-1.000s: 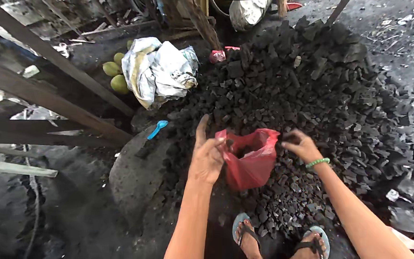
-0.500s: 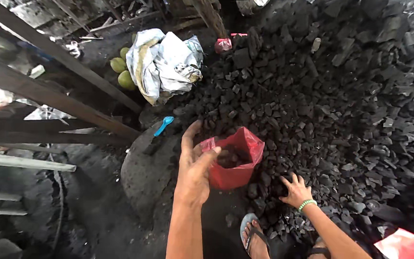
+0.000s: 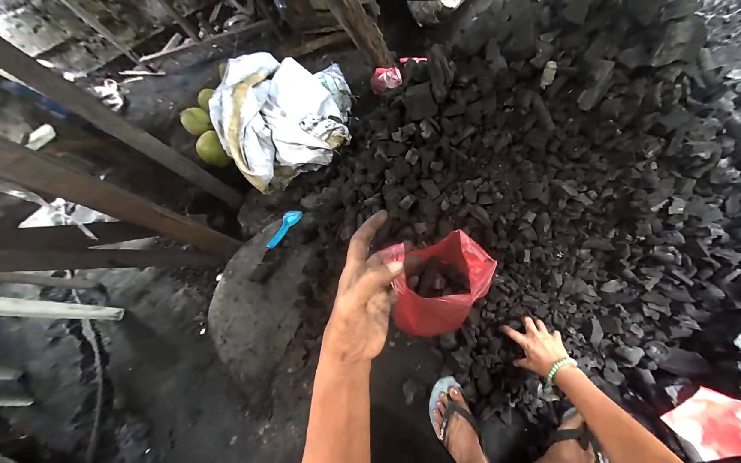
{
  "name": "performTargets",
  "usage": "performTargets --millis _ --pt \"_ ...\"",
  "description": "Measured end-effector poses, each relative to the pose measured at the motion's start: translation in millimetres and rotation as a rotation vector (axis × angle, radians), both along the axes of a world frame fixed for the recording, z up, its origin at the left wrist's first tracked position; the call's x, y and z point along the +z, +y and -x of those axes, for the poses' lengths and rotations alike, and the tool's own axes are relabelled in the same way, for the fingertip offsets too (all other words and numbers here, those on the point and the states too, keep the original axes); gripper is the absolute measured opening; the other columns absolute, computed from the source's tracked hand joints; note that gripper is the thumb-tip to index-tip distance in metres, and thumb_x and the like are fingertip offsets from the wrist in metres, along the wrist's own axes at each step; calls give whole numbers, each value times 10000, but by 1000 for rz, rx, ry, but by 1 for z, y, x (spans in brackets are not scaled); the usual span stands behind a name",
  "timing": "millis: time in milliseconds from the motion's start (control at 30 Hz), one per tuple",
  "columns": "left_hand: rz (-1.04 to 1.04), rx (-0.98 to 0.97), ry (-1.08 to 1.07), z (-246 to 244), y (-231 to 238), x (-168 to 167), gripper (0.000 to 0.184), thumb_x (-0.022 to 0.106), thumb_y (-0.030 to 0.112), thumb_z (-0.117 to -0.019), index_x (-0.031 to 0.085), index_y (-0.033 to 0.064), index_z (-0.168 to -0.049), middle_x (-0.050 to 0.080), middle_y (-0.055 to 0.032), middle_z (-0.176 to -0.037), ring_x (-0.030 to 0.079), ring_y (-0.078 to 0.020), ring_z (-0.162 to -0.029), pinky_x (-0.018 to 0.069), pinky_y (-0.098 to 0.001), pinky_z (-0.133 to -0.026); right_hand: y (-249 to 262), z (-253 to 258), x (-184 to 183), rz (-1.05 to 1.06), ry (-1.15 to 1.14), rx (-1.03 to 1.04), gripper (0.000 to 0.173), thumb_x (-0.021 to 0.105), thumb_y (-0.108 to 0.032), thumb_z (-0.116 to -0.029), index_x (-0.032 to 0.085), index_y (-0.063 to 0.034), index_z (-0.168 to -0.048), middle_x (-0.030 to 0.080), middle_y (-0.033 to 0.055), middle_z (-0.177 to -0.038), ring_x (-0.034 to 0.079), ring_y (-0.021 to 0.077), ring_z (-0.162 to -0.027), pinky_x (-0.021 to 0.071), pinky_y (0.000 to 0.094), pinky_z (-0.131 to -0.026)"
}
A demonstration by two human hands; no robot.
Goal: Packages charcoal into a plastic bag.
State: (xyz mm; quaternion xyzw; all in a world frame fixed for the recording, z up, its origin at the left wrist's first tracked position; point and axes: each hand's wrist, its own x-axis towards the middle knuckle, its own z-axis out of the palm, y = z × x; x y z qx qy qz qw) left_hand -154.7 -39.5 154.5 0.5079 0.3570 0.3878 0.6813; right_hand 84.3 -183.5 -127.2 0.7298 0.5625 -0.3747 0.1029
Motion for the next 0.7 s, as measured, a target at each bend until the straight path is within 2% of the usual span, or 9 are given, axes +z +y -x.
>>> performTargets --millis 133,233,300,400,433,500,567,633,700 --pt "-9 -90 100 3 3 -1 675 605 278 -878 400 284 -1521 691 -26 -1179 700 -108 -980 600 -292 -801 14 -16 5 -3 66 -193 824 838 -218 -840 436 -257 -1558 306 303 -1592 436 509 -1386 451 682 -1020" --pt "-20 -175 204 4 3 -2 683 593 263 -866 411 283 -1525 695 -16 -1160 684 -62 -905 575 -226 -726 14 -32 9 -231 289 -496 746 825 -116 -834 480 -84 -1495 503 316 -1449 544 481 -1298 451 623 -1072" --pt "-37 -200 252 2 1 -1 710 583 225 -859 391 268 -1541 684 -27 -1191 677 -61 -910 570 -223 -735 21 -35 35 -440 566 -732 707 807 -21 -823 473 -10 -1447 596 289 -1330 614 409 -1204 507 576 -1015" --pt "-74 -244 281 -1 -3 1 773 589 204 -842 346 260 -1573 665 -22 -1266 664 -58 -963 559 -239 -786 40 -18 103 -772 1047 -902 731 733 9 -752 413 -79 -1403 650 98 -1175 673 186 -950 597 400 -783" --pt "-80 -263 271 -2 -4 1 788 597 205 -836 340 266 -1578 659 -20 -1281 666 -57 -981 563 -238 -797 48 -10 126 -863 1196 -864 734 737 -26 -715 413 -149 -1362 674 3 -1127 691 108 -908 615 331 -752" --pt "-80 -291 234 -4 -5 1 817 597 193 -814 336 268 -1585 648 -32 -1311 676 -71 -1008 573 -243 -802 63 6 158 -963 1407 -626 694 799 -79 -721 449 -236 -1299 715 -67 -1090 712 72 -896 627 298 -763" --pt "-84 -306 188 -6 -6 -1 831 588 179 -803 326 263 -1587 645 -30 -1301 680 -70 -981 579 -245 -787 77 26 171 -985 1205 -349 629 797 -69 -737 506 -164 -1287 697 -29 -1100 698 88 -909 620 305 -785" --pt "-89 -307 146 -6 -6 -1 833 581 179 -807 313 262 -1591 644 -22 -1293 673 -60 -949 574 -236 -757 87 41 172 -849 702 -93 559 829 -59 -769 620 -29 -1287 648 175 -1227 659 302 -1083 572 486 -916" --pt "-66 -316 89 -5 -7 0 815 581 183 -821 315 271 -1586 659 -15 -1246 674 -41 -892 569 -203 -709 90 53 177 -490 345 121 507 774 -66 -887 635 -116 -1372 495 247 -1475 513 478 -1320 492 650 -1002"
